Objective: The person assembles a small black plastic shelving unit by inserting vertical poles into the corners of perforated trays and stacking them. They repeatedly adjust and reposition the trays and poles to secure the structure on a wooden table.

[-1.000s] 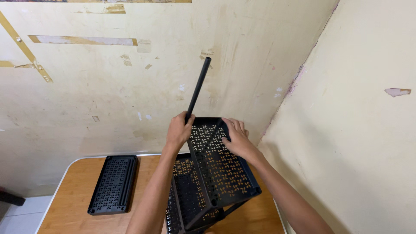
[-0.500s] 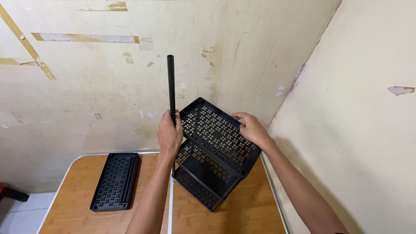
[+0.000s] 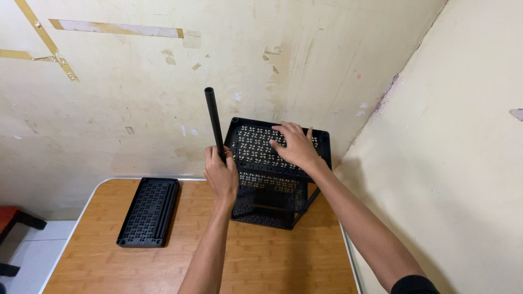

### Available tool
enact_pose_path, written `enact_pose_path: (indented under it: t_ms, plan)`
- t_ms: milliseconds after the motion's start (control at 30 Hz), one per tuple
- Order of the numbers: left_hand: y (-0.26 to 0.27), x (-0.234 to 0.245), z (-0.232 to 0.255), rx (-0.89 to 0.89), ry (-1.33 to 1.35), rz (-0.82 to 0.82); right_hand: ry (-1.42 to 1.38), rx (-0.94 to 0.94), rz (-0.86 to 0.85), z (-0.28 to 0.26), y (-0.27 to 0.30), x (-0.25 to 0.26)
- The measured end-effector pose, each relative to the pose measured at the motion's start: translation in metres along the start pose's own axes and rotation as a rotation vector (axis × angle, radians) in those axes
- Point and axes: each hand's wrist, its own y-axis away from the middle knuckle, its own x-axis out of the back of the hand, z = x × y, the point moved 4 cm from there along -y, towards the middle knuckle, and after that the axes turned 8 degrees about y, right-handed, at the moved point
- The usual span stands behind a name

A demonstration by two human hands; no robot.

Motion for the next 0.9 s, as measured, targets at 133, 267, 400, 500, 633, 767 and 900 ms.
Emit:
enact_pose_path:
  t_ms: [133,267,400,500,633,767,900]
  plan:
    - [-0.001,-0.009,-0.002,-0.088,-0.035,0.052,-0.007,-0.021,-0.127,-0.003,0.013,-0.012]
    - [-0.001,-0.02,-0.006,-0.044,-0.093,0.041,-0.027,0.006,-0.245,-0.002,0.018,-0.025]
    - [-0.008,-0.022,-0.004,-0.062,-0.12,-0.037,0.022,0.09,-0.191,0.002,0.012,-0.03]
    - [-0.015,-0.016,-0.003,-0.067,-0.081,-0.18,0.03,0.141,-0.154,0.009,0.004,-0.029]
    - [-0.028,-0.004,-0.001,-0.152,-0.057,-0.355,0.04,0.158,-0.16,0.018,-0.01,-0.03]
    - [-0.037,0.007,0.004,-0.246,0.102,-0.468,0.012,0.105,-0.231,0.017,-0.015,-0.041]
    - [-0.04,0.006,0.008,-0.138,0.289,-0.63,0.01,0.055,-0.283,0.016,-0.01,-0.046]
